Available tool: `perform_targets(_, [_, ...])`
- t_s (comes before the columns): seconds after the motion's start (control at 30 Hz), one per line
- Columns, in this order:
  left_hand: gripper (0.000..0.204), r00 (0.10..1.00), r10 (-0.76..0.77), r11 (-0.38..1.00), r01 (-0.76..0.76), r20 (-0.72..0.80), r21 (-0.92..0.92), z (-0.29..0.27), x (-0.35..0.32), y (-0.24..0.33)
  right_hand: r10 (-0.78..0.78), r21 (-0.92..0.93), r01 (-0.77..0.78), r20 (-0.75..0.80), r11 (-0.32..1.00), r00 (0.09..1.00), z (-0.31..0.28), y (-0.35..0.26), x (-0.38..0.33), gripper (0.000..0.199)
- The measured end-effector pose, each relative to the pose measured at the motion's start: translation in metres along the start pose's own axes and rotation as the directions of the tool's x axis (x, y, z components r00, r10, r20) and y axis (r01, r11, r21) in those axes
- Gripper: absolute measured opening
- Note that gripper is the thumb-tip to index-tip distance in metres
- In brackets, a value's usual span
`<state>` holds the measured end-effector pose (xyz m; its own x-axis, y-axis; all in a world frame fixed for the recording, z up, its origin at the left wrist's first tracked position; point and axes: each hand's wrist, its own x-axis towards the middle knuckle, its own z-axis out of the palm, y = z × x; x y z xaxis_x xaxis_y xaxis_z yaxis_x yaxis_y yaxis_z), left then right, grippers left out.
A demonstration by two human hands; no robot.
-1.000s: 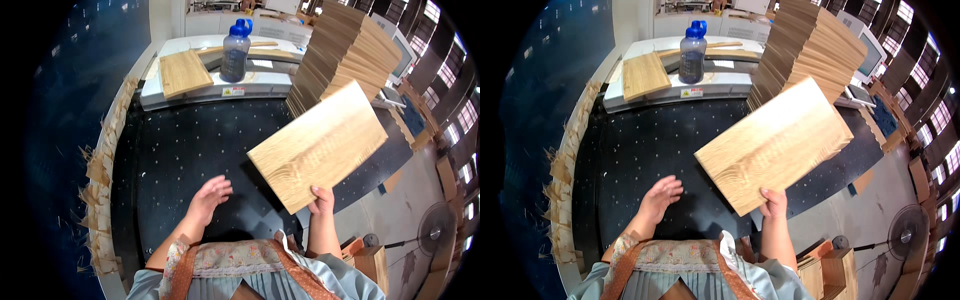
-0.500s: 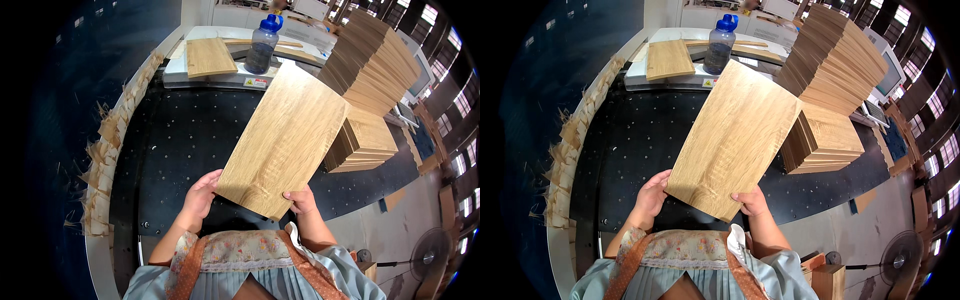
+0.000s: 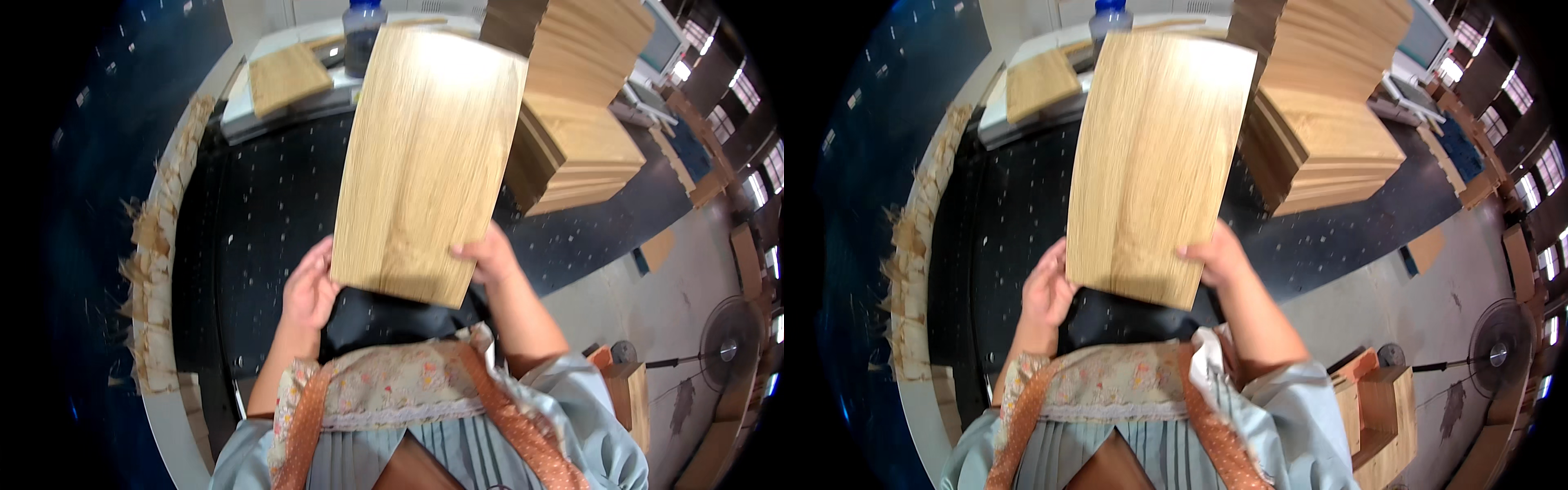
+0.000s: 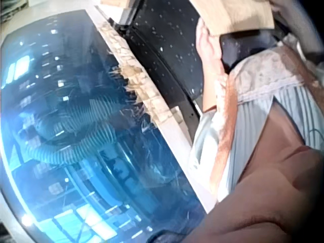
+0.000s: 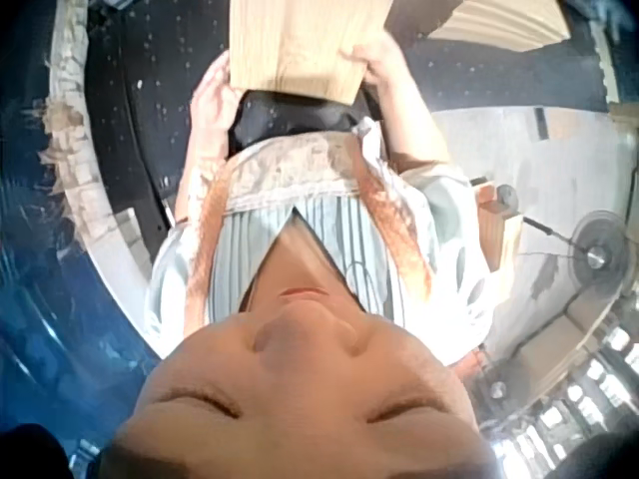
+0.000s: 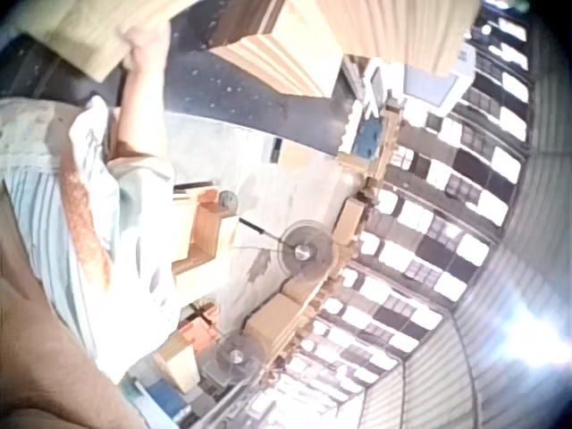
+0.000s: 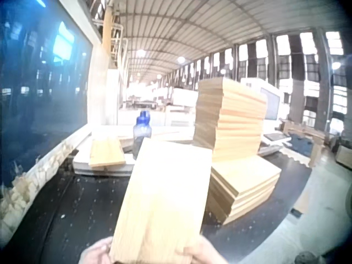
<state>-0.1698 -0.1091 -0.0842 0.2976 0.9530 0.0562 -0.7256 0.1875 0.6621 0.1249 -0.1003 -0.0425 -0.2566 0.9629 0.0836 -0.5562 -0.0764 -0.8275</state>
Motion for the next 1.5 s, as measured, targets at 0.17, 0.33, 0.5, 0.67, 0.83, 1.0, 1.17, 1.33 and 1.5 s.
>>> perform_targets(0.17, [0.051,0.992,0.045,0.998,-0.049,0.116,0.033,0.026,0.002,0.021,0.023,0.110,-0.026,0.028,0.994,0.999,0.009,-0.017,0.021,0.066])
perform_targets(0.33, [0.050,0.994,0.055,0.998,-0.057,0.090,0.013,0.026,-0.007,0.028,0.071,0.154,-0.075,0.030,0.985,0.997,0.011,-0.009,0.029,0.066])
perform_targets(0.5, [0.049,0.998,0.024,0.998,-0.020,0.067,-0.062,0.023,-0.010,0.024,0.077,0.167,-0.087,0.067,0.982,0.995,0.008,-0.009,0.024,0.065])
perform_targets(0.67, [0.052,0.997,0.024,0.999,-0.021,0.074,-0.035,0.027,-0.014,0.025,0.059,0.187,-0.069,0.063,0.980,0.996,0.010,-0.011,0.020,0.071])
perform_targets(0.83, [0.051,0.999,0.034,0.995,-0.036,0.020,0.090,0.026,-0.015,0.024,0.008,0.096,-0.013,0.054,0.995,0.998,0.018,-0.015,0.017,0.074])
perform_targets(1.0, [0.049,0.998,0.035,0.993,-0.030,-0.047,0.110,0.017,-0.013,0.019,-0.050,-0.018,0.051,0.011,0.999,0.999,0.023,-0.012,0.014,0.074])
perform_targets(1.17, [0.052,0.999,0.042,0.984,-0.043,0.009,0.174,0.010,-0.016,0.025,0.003,-0.011,-0.003,0.056,1.000,0.998,0.024,-0.015,0.017,0.073])
perform_targets(1.33, [0.051,1.000,0.008,0.949,-0.005,-0.008,0.315,0.015,-0.019,0.031,0.039,-0.069,-0.032,0.097,0.997,0.995,0.030,-0.016,0.018,0.071])
perform_targets(1.5, [0.062,0.987,0.158,0.822,-0.121,-0.019,0.556,0.032,-0.012,0.023,-0.081,-0.402,0.084,0.025,0.912,0.996,0.043,-0.008,0.011,0.054])
